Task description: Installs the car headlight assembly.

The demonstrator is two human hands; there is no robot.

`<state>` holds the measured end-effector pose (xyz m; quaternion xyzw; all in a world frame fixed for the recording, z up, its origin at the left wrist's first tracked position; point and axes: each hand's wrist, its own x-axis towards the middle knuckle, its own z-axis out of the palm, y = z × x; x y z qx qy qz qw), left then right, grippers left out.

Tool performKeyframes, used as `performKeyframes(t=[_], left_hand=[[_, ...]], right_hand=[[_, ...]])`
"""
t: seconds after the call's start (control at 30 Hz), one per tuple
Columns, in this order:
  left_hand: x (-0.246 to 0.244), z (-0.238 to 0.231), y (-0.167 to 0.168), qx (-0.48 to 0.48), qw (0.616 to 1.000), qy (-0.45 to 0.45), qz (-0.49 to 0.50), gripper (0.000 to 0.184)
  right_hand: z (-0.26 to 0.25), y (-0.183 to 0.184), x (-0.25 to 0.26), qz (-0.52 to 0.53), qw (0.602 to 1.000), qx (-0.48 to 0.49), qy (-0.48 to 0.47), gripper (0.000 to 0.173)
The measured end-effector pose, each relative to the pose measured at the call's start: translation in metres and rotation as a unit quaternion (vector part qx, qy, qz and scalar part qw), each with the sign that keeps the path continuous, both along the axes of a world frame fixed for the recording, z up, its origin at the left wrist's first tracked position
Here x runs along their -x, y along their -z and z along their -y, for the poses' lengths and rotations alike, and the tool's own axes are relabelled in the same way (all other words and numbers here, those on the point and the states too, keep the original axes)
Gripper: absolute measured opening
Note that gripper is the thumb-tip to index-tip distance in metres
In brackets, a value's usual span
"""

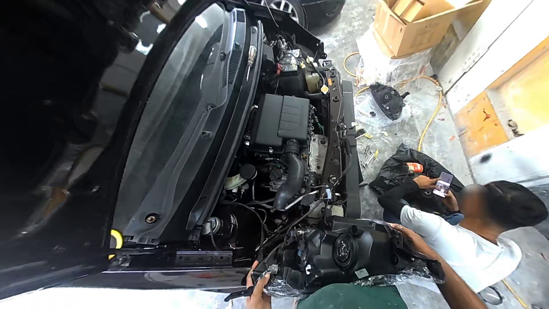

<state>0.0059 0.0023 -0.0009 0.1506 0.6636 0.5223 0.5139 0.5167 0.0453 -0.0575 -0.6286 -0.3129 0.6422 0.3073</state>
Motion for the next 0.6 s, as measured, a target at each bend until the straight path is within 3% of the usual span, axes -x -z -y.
performKeyframes(t=[0.2,0.33,0.5,0.6], left_hand=[[0.0,0.001,0.0,0.006,0.999,0.027,-0.026,0.074],[-0.003,0.001,-0.003,0.006,1.0,0.01,-0.009,0.072],[-0.005,0.002,-0.011,0.027,1.0,0.002,0.015,0.069],[-0.004,0.003,-0.01,0.02,1.0,0.007,0.018,0.07]], right_hand=[[0.003,-0.025,0.015,-0.018,0.995,0.021,0.095,0.032],[-0.011,-0.067,0.028,-0.014,0.992,0.058,0.111,0.028],[0.005,0.009,-0.01,0.0,1.0,-0.009,-0.005,0.033],[0.007,0.019,-0.008,0.006,1.0,0.007,0.014,0.033]])
